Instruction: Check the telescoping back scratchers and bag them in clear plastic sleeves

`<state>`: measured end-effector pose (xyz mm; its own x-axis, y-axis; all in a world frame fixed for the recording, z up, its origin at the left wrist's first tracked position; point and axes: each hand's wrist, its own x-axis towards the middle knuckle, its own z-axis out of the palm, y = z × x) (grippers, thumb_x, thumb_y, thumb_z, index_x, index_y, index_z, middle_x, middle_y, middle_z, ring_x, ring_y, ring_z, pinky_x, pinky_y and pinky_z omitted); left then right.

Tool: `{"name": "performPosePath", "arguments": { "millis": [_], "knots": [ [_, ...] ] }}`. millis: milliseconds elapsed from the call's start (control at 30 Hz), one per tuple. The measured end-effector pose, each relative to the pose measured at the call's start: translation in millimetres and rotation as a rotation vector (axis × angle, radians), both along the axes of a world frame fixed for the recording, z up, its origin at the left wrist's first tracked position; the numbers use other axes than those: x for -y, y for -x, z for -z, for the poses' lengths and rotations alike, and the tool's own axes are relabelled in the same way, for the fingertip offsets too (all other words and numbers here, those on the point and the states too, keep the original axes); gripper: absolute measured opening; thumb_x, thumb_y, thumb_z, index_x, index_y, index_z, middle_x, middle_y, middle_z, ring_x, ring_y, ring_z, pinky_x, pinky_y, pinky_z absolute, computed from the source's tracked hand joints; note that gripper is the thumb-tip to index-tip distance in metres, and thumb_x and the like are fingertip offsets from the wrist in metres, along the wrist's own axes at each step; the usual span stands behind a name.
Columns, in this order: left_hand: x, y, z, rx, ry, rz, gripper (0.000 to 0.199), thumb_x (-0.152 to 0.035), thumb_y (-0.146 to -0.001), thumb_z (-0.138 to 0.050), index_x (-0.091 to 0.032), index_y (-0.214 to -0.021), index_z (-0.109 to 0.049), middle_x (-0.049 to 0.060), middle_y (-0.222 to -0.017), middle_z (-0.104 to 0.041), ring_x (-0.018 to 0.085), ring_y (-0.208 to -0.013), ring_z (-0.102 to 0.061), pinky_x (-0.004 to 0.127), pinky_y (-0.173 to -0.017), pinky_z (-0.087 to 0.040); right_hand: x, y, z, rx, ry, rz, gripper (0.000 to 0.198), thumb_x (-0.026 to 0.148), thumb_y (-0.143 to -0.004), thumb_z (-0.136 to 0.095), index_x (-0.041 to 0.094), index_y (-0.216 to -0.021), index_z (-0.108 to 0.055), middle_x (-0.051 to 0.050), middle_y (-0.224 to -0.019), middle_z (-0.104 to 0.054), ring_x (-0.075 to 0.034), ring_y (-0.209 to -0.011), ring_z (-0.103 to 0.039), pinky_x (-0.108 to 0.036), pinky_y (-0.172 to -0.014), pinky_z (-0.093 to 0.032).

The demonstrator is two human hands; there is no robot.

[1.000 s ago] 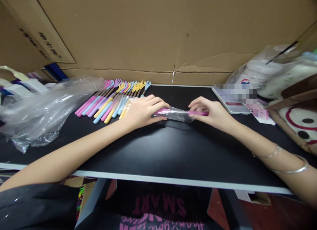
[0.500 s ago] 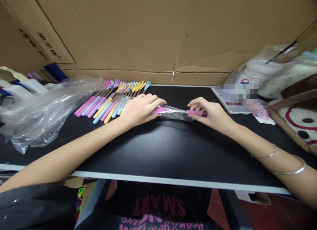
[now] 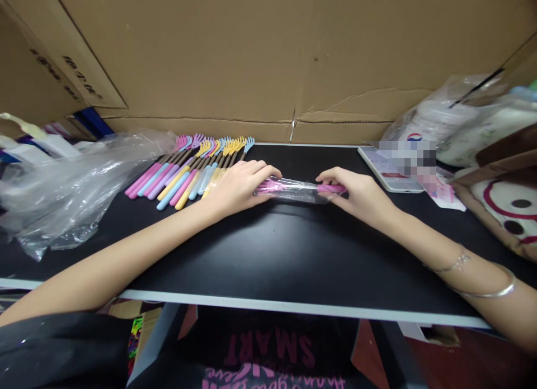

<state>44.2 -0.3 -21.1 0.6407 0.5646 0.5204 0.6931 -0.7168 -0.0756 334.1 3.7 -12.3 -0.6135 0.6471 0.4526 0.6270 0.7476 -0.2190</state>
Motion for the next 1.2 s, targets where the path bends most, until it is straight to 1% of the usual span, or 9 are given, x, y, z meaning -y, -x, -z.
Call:
{"name": "performPosePath", "arguments": {
  "millis": [167,267,400,533,667,833,1000,1067,1200],
  "knots": [
    [-1.0,0.9,0.2,-0.005,-0.026,0.009,0.02,-0.029,-0.093,-0.057,-0.02,-0.11,-0.059,0.003,-0.103,-0.067,0.018,-0.091,-0.062,0.029,-0.077,-0.042,-2.7,-1.8,1.2,0.013,0.055,0.0,0.02,0.033,-0.09,-0.056,0.021,-0.105,-0.058,-0.003,-0.083,-0.065,-0.015,-0.068,-0.061,-0.026,-0.063,-0.046],
    [-3.0,2.5,-1.2,-0.03,-0.054,0.016,0.019,-0.029,-0.093,-0.056,-0.02,-0.109,-0.06,0.003,-0.101,-0.067,0.019,-0.089,-0.062,0.029,-0.075,-0.041,-9.5,-8.9,-1.7,0.051,0.157,-0.007,0.026,0.04,-0.088,-0.059,0.021,-0.106,-0.057,-0.002,-0.078,-0.065,-0.015,-0.065,-0.06,-0.026,-0.061,-0.044],
    [-5.6,5.4,-3.2,-0.06,-0.057,-0.015,0.021,-0.031,-0.094,-0.053,-0.019,-0.11,-0.061,0.004,-0.102,-0.068,0.019,-0.09,-0.063,0.03,-0.077,-0.042,-21.4,-23.5,-8.6,0.134,0.318,-0.027,0.03,0.046,-0.085,-0.061,0.021,-0.102,-0.059,-0.001,-0.072,-0.064,-0.015,-0.062,-0.058,-0.027,-0.06,-0.043],
    [-7.4,7.3,-3.1,-0.055,-0.069,-0.049,0.022,-0.033,-0.093,-0.054,-0.02,-0.109,-0.061,0.003,-0.102,-0.068,0.02,-0.088,-0.063,0.031,-0.078,-0.042,-28.6,-32.7,-12.4,0.152,0.429,-0.068,0.035,0.053,-0.085,-0.059,0.02,-0.097,-0.062,-0.002,-0.073,-0.063,-0.014,-0.061,-0.054,-0.026,-0.059,-0.04],
    [-7.7,7.7,-2.5,-0.053,-0.084,-0.035,0.02,-0.032,-0.093,-0.055,-0.02,-0.108,-0.061,0.003,-0.102,-0.068,0.02,-0.091,-0.063,0.031,-0.078,-0.042,-28.5,-30.1,-10.5,0.072,0.447,-0.076,0.036,0.054,-0.086,-0.058,0.02,-0.097,-0.063,0.0,-0.07,-0.06,-0.012,-0.059,-0.05,-0.025,-0.058,-0.037],
    [-5.3,5.5,-2.5,-0.051,-0.091,0.02,0.023,-0.032,-0.093,-0.056,-0.019,-0.111,-0.059,0.005,-0.103,-0.067,0.021,-0.094,-0.06,0.032,-0.078,-0.041,-18.0,-16.0,-9.8,-0.05,0.486,-0.053,0.032,0.049,-0.088,-0.056,0.019,-0.098,-0.062,0.002,-0.064,-0.059,-0.012,-0.056,-0.05,-0.025,-0.057,-0.037],
    [0.1,0.3,-3.4,-0.053,-0.102,0.044,0.023,-0.03,-0.093,-0.055,-0.018,-0.112,-0.059,0.006,-0.104,-0.066,0.022,-0.094,-0.056,0.033,-0.077,-0.041,-6.7,-1.5,-7.0,-0.127,0.434,-0.034,0.026,0.044,-0.085,-0.058,0.019,-0.091,-0.062,0.004,-0.058,-0.053,-0.01,-0.052,-0.044,-0.025,-0.055,-0.033],
    [3.0,-1.9,-3.8,-0.046,-0.107,0.037,0.024,-0.03,-0.093,-0.055,-0.017,-0.113,-0.059,0.007,-0.104,-0.066,0.023,-0.094,-0.055,0.034,-0.077,-0.041,-4.2,2.0,-4.5,-0.154,0.444,-0.019,0.026,0.045,-0.084,-0.059,0.019,-0.089,-0.061,0.004,-0.057,-0.053,-0.01,-0.051,-0.042,-0.025,-0.054,-0.032],
    [7.9,-5.7,-3.4,-0.035,-0.092,0.01,0.026,-0.033,-0.096,-0.052,-0.017,-0.114,-0.059,0.008,-0.106,-0.066,0.023,-0.095,-0.055,0.034,-0.079,-0.041,-1.3,6.5,0.0,-0.252,0.555,0.047,0.032,0.051,-0.081,-0.063,0.019,-0.087,-0.06,0.001,-0.064,-0.061,-0.012,-0.056,-0.05,-0.026,-0.056,-0.037]
  ]
}}
